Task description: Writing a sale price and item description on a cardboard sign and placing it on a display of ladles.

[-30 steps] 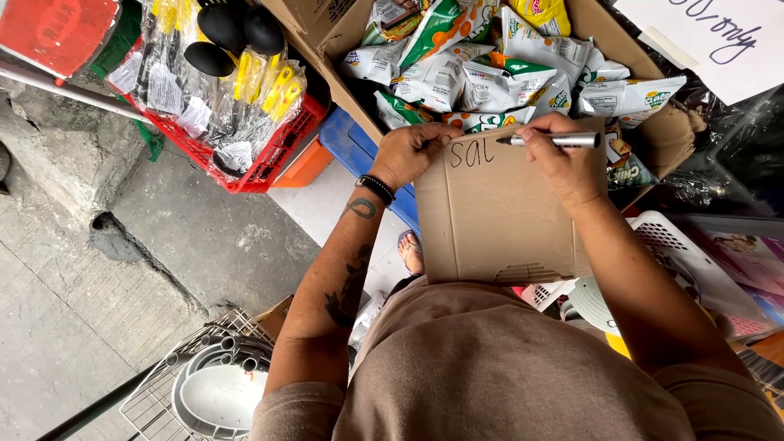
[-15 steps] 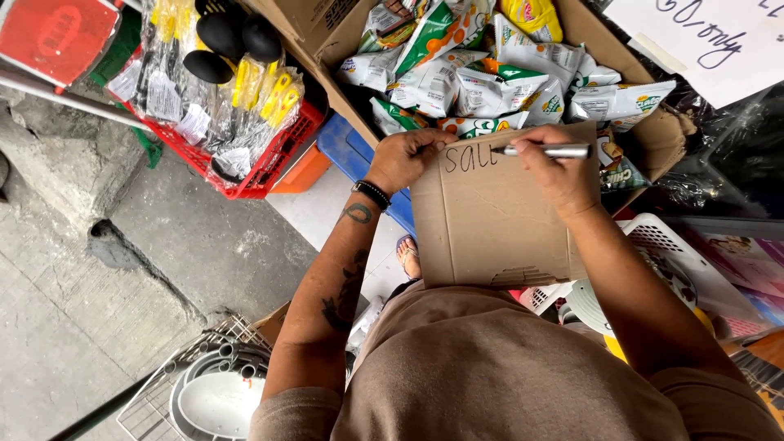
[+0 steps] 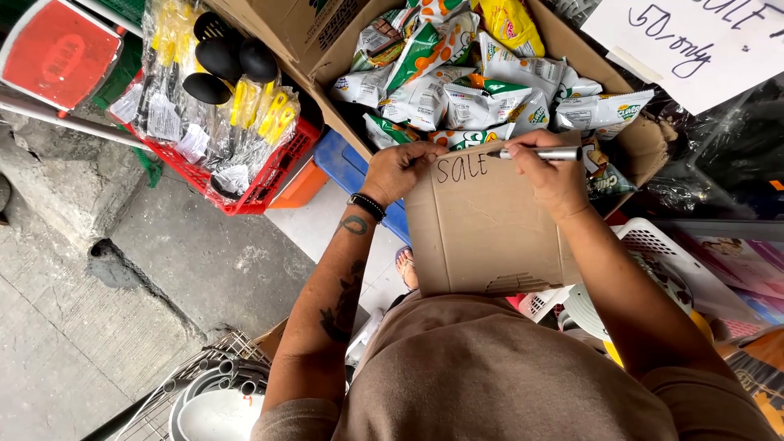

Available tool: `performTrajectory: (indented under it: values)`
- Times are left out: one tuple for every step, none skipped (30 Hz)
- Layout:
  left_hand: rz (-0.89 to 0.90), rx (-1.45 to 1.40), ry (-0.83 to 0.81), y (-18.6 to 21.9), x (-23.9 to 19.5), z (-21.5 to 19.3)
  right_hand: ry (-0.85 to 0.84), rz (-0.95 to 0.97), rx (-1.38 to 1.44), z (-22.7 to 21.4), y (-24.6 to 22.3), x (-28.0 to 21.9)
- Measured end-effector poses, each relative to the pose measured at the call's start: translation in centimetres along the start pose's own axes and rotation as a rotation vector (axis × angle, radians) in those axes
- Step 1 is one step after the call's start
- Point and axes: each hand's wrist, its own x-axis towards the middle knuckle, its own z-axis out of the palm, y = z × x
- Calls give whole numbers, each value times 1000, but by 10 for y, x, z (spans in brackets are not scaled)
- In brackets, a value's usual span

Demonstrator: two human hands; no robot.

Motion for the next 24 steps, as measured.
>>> performTrajectory:
  values:
    - [3,1,0,1,0,-1,2,-2,-1,-4,7,2]
    - [8,10,-2,2,0,-2,11,-22,22,-7,14,3]
    - [12,16,-6,2,0,-1,20,-39,44,-12,21,4]
    - [13,15,-8,3,0,-1,22,-39,42,-16,23,3]
    - [11,19,-8,4,0,-2,23,-50,20,-19,26,2]
    - [8,22,-8,4,0,-2,24,-60,-2,-23,28,2]
    - [9,22,-10,3,0,-1,25,-59,-3,-22,25,1]
    - [7,11,-8,2,0,-1,23,-63,-6,-20,23,-1]
    - [5,2,-6,1,0,0,21,-66,-9,-19,20,-2]
    - [4,2,-7,1,1,0,22,-64,-8,-18,21,-1]
    - [2,3,-3,1,0,0,11,-95,-76,-18,21,-1]
    - [0,4,1,0,0,0,0,-125,-144,-16,21,0]
    - [1,5,1,1,0,0,1,-127,-143,-18,20,0]
    - [3,9,-6,2,0,-1,-12,-100,-107,-19,19,-1]
    - [5,14,-13,3,0,-2,-27,-75,-71,-21,17,0]
    - [7,15,-11,4,0,-2,-27,-77,-71,-18,19,0]
    - [9,6,-7,4,0,-1,0,-58,-26,-16,20,-1]
    - [11,-2,-4,4,-1,-1,27,-38,19,-13,22,-1]
    - [8,-2,-4,3,-1,-1,26,-36,20,-13,19,-1]
    - [11,0,-4,3,-1,-2,25,-74,-48,-13,17,-1]
    - [18,2,-5,3,0,-2,28,-114,-118,-14,14,-1]
    - [19,1,-7,4,0,-1,30,-113,-119,-16,19,-1]
    - [15,13,-7,4,-1,-2,41,-99,-106,-19,23,-1]
    - [11,25,-6,4,-1,-2,52,-85,-94,-22,27,-1]
